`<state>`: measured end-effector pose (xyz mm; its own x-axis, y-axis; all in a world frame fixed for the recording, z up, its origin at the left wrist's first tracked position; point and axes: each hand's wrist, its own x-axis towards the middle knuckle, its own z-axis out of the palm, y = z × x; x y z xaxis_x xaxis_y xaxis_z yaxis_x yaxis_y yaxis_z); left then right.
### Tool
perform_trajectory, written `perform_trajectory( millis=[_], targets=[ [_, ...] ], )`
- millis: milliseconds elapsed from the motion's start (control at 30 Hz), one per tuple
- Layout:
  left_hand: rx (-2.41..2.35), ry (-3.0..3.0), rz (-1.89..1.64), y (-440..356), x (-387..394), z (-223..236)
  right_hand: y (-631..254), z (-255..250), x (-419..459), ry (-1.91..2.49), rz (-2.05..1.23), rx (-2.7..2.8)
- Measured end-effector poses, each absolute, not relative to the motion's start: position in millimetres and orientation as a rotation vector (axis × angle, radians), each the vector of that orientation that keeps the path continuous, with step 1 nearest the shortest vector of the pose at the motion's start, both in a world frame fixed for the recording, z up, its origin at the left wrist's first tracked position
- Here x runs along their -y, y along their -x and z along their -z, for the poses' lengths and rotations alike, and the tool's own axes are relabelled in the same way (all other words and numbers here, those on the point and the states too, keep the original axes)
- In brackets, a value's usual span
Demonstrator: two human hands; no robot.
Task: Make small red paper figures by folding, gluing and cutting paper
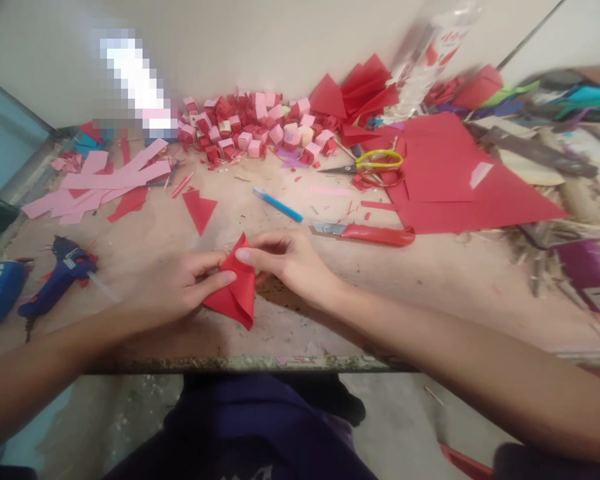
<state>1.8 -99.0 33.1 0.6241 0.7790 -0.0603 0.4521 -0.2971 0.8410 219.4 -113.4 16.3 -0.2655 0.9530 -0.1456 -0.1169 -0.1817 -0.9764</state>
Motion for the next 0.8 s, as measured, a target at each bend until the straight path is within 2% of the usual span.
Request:
perform_trajectory(
  millis=[500,800],
  targets=[
    [-1.047,-2.022,-0.235,-1.9,99.8,-42.1,-217.5,-8.6,113.6,1.137,-1.487,1.163],
    [-1.123,-1.968,-0.246,-6.0,102.8,-38.3,-214.1,-9.8,114.3,1.131,-1.491,1.09]
  ],
)
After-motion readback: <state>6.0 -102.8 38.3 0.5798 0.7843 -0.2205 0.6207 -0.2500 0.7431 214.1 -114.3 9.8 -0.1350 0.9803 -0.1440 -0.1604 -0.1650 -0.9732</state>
